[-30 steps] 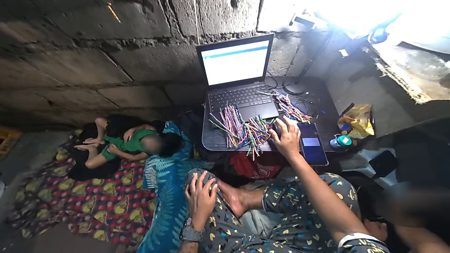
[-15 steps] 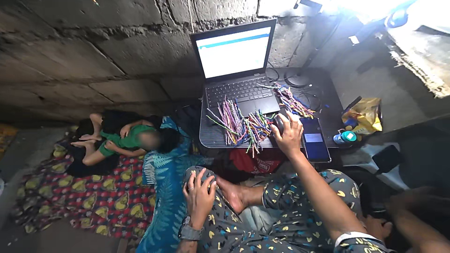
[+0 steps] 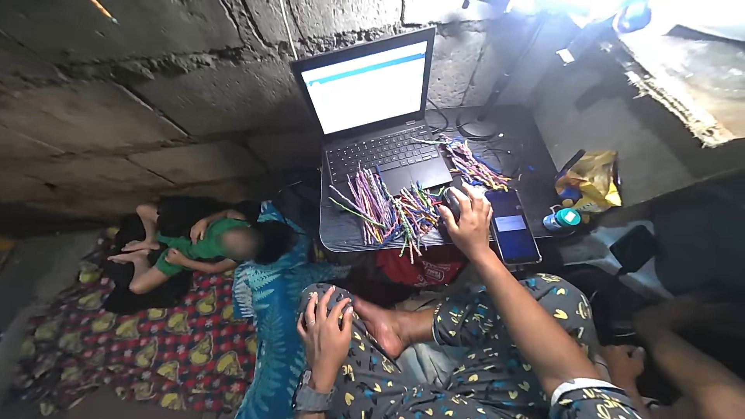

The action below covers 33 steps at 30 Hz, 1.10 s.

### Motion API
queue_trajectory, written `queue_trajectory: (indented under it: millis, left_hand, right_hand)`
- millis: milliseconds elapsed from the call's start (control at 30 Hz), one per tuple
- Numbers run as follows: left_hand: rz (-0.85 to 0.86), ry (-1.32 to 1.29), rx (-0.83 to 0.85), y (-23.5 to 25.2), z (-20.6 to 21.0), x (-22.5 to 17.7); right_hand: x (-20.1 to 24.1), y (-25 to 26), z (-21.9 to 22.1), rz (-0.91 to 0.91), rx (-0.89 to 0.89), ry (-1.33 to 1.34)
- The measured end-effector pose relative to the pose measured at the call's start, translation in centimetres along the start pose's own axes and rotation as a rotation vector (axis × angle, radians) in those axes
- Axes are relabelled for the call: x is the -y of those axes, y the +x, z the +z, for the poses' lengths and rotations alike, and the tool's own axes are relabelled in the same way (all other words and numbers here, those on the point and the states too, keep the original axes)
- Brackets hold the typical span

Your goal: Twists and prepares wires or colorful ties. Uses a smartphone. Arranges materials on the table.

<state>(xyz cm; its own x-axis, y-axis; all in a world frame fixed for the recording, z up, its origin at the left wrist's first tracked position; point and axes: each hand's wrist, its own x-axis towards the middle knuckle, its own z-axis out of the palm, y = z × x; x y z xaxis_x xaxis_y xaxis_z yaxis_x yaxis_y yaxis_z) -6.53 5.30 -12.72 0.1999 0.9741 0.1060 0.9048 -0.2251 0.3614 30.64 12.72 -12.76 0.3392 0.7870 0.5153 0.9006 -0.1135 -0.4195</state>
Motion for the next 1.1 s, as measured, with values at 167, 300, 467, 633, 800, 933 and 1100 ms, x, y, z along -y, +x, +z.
queue_trajectory:
  millis: [167,300,467,633,800,933,1100]
  left_hand:
    - [0.003,0.012,-0.004,0.1,0.0,-0.1]
    - [0.008,0.016,0.002,0.1,0.0,0.0]
    - [0.015,0.014,0.003,0.1,-0.2,-0.2]
    - [0.006,0.020,0.015,0.1,-0.2,-0.1]
    - [0.015,0.040,-0.001,0.1,-0.1,-0.2]
    - [0.018,0.045,-0.001,0.1,0.1,-0.1]
    - [0.000,-0.140,0.088,1.4,-1.5,0.0]
  right_hand:
    - [0.2,0.0,-0.2,0.016,0.015,0.003]
    - [0.1,0.0,0.0,0.006,0.006,0.010]
    - [0.2,0.1,-0.1,0.011,0.002,0.021]
    - [0.3,0.1,-0.1,0.015,-0.001,0.031]
    - [0.2,0.1,0.1,0.018,-0.006,0.040]
    - [0.2,0.1,0.0,0.016,-0.008,0.038]
    - [0.1,0.1,0.2,0.001,-0.014,0.049]
